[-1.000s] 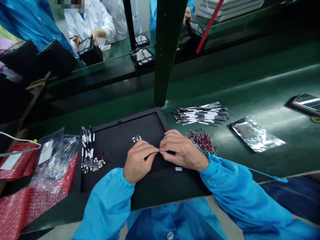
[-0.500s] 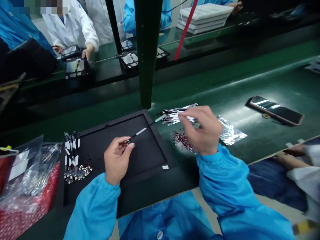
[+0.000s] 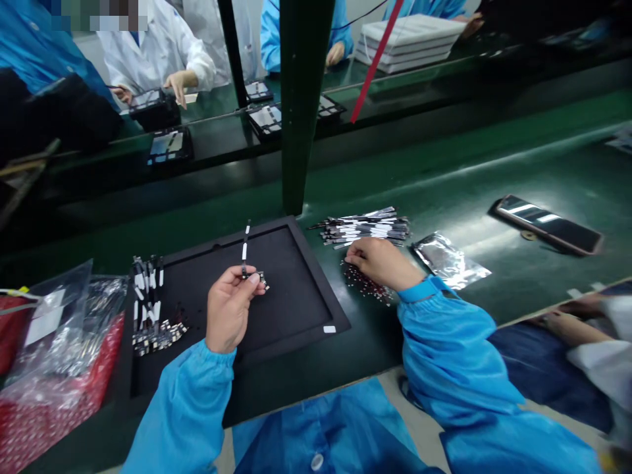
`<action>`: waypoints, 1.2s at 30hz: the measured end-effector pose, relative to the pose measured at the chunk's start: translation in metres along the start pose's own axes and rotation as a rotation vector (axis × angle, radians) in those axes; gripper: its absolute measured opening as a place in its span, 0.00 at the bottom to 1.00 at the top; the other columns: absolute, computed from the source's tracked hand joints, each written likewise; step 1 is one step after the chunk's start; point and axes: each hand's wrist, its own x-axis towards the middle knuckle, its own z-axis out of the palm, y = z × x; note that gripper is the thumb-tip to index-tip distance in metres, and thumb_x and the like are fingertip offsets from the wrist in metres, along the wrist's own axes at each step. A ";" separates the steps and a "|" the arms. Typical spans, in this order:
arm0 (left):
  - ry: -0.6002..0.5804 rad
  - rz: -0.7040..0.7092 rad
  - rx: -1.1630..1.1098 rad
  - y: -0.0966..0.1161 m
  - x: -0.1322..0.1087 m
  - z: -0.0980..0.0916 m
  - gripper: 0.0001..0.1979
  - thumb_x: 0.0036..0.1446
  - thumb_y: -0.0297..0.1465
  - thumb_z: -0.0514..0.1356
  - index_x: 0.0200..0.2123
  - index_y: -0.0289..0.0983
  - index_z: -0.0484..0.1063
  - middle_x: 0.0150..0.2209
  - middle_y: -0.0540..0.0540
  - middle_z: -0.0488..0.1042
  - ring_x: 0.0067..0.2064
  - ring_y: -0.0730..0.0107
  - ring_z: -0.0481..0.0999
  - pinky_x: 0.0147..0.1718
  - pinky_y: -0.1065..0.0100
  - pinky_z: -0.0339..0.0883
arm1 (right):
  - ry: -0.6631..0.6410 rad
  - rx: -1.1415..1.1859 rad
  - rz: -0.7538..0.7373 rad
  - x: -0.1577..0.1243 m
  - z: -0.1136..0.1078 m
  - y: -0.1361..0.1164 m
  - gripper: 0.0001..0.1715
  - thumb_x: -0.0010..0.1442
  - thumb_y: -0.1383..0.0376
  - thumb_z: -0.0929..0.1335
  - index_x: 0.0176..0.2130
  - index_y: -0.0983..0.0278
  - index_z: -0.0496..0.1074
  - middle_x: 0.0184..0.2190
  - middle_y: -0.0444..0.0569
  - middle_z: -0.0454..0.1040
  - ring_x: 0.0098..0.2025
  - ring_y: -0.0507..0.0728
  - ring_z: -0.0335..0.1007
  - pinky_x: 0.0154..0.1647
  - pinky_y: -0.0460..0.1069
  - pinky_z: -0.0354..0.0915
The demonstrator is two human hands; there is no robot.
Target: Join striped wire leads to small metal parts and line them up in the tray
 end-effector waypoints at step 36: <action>-0.370 -0.073 0.518 -0.014 -0.020 0.000 0.12 0.53 0.37 0.64 0.30 0.32 0.79 0.27 0.45 0.77 0.29 0.72 0.73 0.30 0.71 0.67 | 0.335 0.453 -0.834 -0.036 0.025 -0.109 0.13 0.64 0.74 0.70 0.48 0.64 0.71 0.37 0.50 0.78 0.37 0.57 0.76 0.40 0.50 0.71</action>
